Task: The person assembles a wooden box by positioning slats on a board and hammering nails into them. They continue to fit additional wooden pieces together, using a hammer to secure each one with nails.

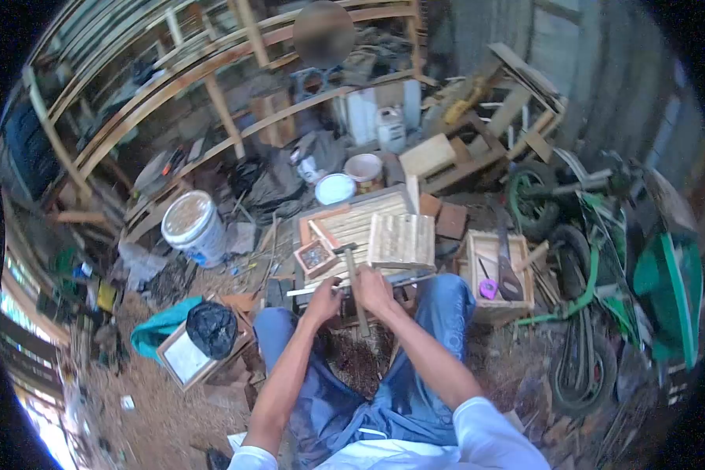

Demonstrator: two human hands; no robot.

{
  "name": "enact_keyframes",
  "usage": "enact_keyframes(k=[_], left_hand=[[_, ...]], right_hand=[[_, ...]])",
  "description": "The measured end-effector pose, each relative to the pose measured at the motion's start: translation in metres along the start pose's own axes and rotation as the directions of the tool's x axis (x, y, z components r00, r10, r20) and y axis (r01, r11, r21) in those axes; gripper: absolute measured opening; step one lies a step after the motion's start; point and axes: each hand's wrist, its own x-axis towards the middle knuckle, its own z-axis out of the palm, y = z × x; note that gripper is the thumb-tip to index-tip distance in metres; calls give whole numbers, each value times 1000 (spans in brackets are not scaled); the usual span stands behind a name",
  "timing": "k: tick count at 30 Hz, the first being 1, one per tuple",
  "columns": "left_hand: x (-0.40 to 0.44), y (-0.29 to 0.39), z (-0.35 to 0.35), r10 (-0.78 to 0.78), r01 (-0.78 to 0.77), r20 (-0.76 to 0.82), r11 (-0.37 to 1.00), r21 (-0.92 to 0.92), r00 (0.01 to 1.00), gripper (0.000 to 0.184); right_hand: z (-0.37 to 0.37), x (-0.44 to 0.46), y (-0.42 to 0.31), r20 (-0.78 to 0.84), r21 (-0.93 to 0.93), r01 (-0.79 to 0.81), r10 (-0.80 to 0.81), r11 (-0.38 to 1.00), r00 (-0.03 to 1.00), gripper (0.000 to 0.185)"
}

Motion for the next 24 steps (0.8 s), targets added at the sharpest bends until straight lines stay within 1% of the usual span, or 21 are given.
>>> enact_keyframes(k=[1,2,3,4,5,7,8,10,12,13,15,16,17,18,19,20,22,23,24], left_hand=[[-1,4,-2,29,-30,-27,998,-46,999,35],[-2,8,-4,26,-27,-20,996,-88,999,35],[-1,12,-5,23,-25,-17,991,-131,1000,35],[0,14,-3,34,-37,-21,993,-113,999,34],[0,16,1,113,-116,-49,991,-63,992,32],[6,30,2,272,-269,-109,962,43,956,30],[9,40,3,348,-340,-116,937,83,930,28],[22,58,16,389,-387,-106,921,41,915,27],[40,77,28,416,-417,-62,909,2,907,27],[52,89,35,429,-429,-41,903,22,902,27],[74,109,50,440,-439,-4,897,56,898,27],[92,112,58,444,-446,40,894,50,895,35],[108,116,67,435,-437,38,894,100,899,39],[121,121,75,422,-422,34,895,147,906,44],[133,120,86,399,-397,29,898,191,917,48],[148,116,94,300,-312,88,931,188,950,75],[156,115,107,239,-259,103,922,288,966,90],[160,115,113,209,-234,109,913,334,972,98],[166,110,114,141,-202,219,936,287,966,116]], right_hand=[[-19,7,-1,41,5,-24,24,1000,999,19],[-25,22,20,1,-89,17,-17,996,1000,15],[-51,27,20,-20,-237,-64,61,969,998,16],[-70,37,34,-44,-260,-58,49,964,998,18],[-88,46,47,-27,-349,-100,97,932,995,26],[-117,53,72,52,-440,-139,180,887,982,40],[-122,54,81,61,-454,-170,220,875,974,43],[-124,48,96,87,-476,-235,311,847,946,50],[-120,47,104,106,-437,-202,273,877,956,52],[-120,49,106,111,-418,-183,250,890,962,53],[-117,47,113,126,-401,-137,203,906,971,43],[-118,46,117,132,-412,-115,184,904,974,39],[-119,45,121,139,-426,-92,166,900,976,35],[-120,40,121,129,-498,-50,131,866,983,26],[-121,38,121,119,-484,-35,105,875,987,25],[-121,36,121,114,-470,-17,80,882,990,24],[-121,32,123,102,-438,37,9,898,995,21],[-122,34,125,110,-455,68,-20,888,994,21],[-122,34,128,122,-470,99,-46,877,991,21]])
